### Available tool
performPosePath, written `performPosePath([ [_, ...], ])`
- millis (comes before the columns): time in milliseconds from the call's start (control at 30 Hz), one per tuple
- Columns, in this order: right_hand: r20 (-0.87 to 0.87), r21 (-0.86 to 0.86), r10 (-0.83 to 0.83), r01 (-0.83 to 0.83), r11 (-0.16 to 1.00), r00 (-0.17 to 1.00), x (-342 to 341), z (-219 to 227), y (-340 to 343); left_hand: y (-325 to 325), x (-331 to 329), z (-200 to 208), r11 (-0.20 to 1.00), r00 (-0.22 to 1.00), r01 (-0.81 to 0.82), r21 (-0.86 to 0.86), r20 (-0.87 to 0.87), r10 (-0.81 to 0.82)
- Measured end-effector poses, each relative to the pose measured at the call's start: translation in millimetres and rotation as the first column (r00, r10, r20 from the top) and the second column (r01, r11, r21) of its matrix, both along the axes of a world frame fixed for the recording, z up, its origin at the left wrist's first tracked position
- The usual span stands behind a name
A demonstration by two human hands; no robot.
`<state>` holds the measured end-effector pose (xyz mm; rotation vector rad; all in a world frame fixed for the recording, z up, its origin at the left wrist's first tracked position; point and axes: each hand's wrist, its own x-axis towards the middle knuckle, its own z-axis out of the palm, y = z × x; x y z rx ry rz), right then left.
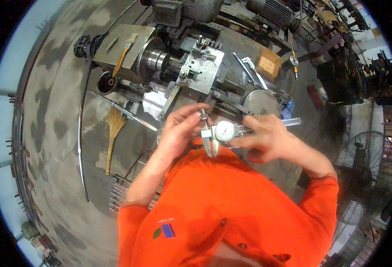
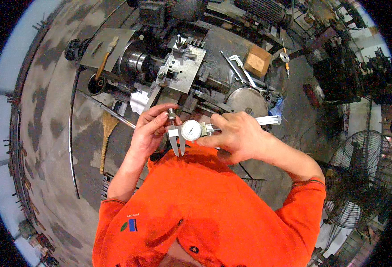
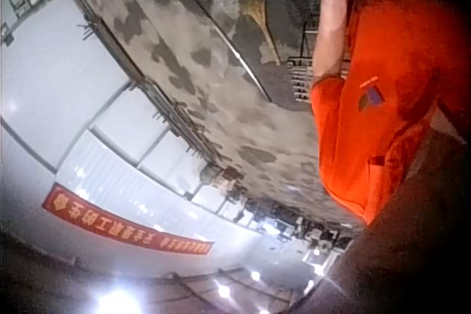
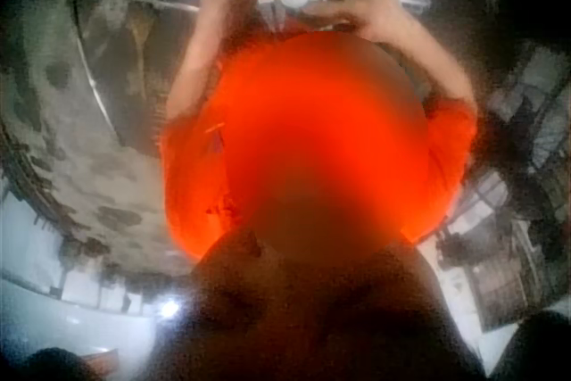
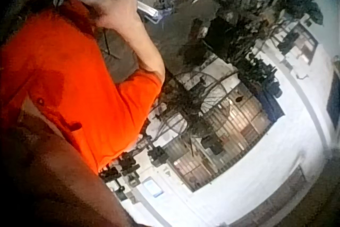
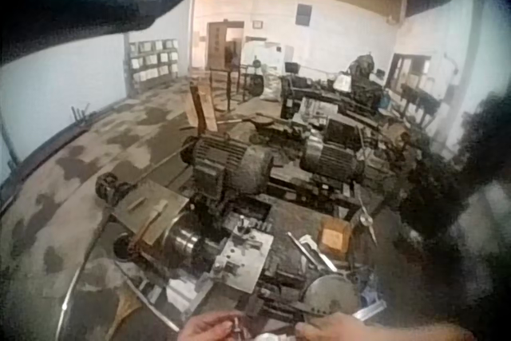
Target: The person uses a dial caliper to measure a small cylindrical metal part in a workshop setting. They manipulate the caliper jaws to fit the object and read the dial gauge to determine dimensions.
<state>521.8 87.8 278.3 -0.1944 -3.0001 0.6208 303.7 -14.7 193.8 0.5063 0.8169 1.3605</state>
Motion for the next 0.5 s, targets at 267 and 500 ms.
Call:
performPosePath([
  [267,0.041,0.057,0.011,-0.014,0.998,0.999,-0.4,-0.9,2.4,4.0,0.5,2.5,1.0,1.0,0.003,0.031,0.001,-0.003],
  [500,0.031,0.083,0.035,-0.037,0.996,0.999,-2.7,-1.7,6.2,5.3,-2.2,-0.6,0.998,1.0,-0.002,0.058,-0.028,0.004],
])
